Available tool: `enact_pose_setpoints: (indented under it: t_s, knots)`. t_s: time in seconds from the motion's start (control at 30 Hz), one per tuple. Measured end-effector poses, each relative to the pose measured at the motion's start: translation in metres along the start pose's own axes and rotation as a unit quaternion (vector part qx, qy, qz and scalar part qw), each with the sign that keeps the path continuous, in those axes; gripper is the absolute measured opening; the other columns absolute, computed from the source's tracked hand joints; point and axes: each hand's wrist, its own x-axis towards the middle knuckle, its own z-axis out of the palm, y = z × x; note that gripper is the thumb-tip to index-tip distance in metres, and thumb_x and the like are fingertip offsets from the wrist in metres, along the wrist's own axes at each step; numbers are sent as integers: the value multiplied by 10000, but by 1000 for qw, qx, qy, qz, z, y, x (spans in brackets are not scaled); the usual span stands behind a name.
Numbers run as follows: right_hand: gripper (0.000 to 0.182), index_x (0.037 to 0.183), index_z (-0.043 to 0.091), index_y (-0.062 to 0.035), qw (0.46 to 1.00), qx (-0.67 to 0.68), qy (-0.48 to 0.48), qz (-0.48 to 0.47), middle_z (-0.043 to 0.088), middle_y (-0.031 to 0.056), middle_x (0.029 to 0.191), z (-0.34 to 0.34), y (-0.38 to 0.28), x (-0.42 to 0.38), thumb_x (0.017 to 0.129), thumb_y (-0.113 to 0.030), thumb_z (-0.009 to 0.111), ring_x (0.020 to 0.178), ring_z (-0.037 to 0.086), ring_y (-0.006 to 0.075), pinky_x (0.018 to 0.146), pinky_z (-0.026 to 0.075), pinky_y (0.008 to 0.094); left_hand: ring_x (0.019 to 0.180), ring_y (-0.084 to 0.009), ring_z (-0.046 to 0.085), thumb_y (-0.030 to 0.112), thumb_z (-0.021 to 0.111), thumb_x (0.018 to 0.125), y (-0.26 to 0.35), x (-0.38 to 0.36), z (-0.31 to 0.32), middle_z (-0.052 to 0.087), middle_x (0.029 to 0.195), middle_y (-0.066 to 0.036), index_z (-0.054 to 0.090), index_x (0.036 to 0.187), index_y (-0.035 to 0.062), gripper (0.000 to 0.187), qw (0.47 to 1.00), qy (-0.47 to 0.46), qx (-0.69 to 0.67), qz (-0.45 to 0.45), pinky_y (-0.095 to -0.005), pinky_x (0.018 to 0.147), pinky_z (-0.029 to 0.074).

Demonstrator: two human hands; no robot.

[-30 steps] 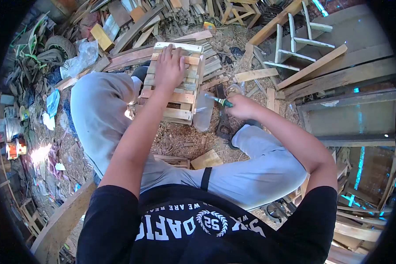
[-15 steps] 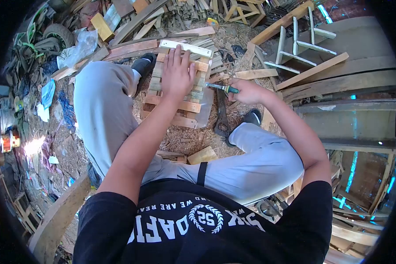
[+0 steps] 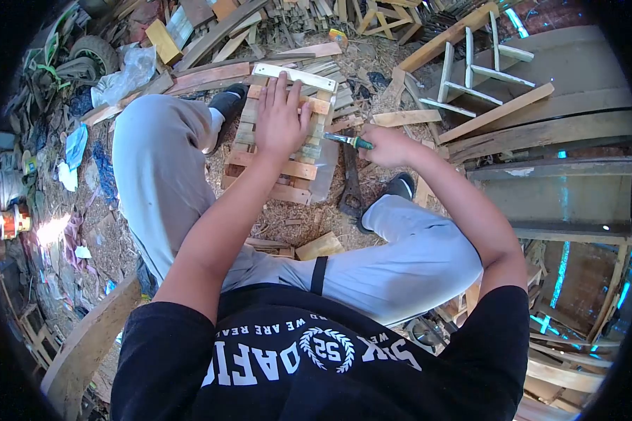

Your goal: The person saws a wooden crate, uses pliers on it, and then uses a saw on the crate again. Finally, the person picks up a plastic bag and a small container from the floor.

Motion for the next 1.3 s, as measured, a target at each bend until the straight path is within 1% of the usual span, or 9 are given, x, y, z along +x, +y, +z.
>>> enact_pose_setpoints:
  t_s: [0.3,0.63,0.83,0.93,1.03,1.1,1.2,1.23,1.3]
  knots:
    - [214,926,767,29,1000,18,8,-9,754,290,873,11,9,6,839,-145,678,867,760,467,818,596,550,1548,-428,461,343,617,1073,0,0,-1,479,1678,-233,604,1551,55,558,1000,8,-14,5,-549,1318,331]
    - [287,971,762,35,998,3,29,50,753,313,903,-2,-9,-4,785,-172,692,881,746,500,816,590,564,1545,-423,465,351,617,1078,-2,1,-1,478,1684,-229,601,1558,55,564,1000,-1,-10,-1,-544,1320,328]
    - [285,1027,679,4,997,62,52,-3,743,273,959,33,24,12,799,-166,699,935,728,472,841,573,540,1557,-425,456,369,612,1083,-1,1,-1,465,1697,-232,595,1566,61,573,1000,-9,-9,-6,-542,1327,318]
    - [221,980,652,-17,997,79,15,-24,729,219,998,45,34,11,806,-145,700,963,710,388,854,556,475,1558,-424,456,374,613,1083,-2,2,-1,465,1696,-235,596,1565,61,575,1000,-5,-11,-5,-541,1331,314]
    - [295,1091,703,-44,972,225,-48,46,707,133,1081,53,36,-2,803,-111,707,988,669,284,862,534,409,1555,-424,459,373,616,1081,-3,3,-1,471,1691,-239,600,1560,58,573,1000,-3,-20,-6,-543,1331,315]
    - [524,1321,695,-86,878,469,-76,63,643,55,1171,58,38,-13,798,-90,713,1023,607,211,894,502,361,1553,-425,461,372,617,1081,-3,3,-1,473,1688,-241,603,1556,56,571,1000,-3,-29,-8,-546,1330,316]
    - [756,1536,572,-95,814,559,-122,101,665,69,1332,65,48,-17,793,-85,714,1172,650,233,997,517,367,1546,-429,468,370,617,1081,-2,2,-1,481,1680,-244,610,1545,52,563,1000,2,-15,-4,-548,1328,320]
    - [756,1536,572,-95,814,558,-121,103,665,69,1332,63,44,-23,793,-85,714,1172,650,233,997,517,367,1543,-431,472,371,617,1081,-2,2,-1,483,1679,-246,612,1542,51,561,1000,1,-19,-5,-549,1328,320]
    - [771,1548,528,-95,732,656,-133,127,635,111,1507,62,32,-41,798,-95,706,1380,624,256,1148,495,399,1539,-433,476,372,617,1081,-1,2,-2,485,1677,-247,615,1538,51,558,1000,1,-24,-2,-549,1328,321]
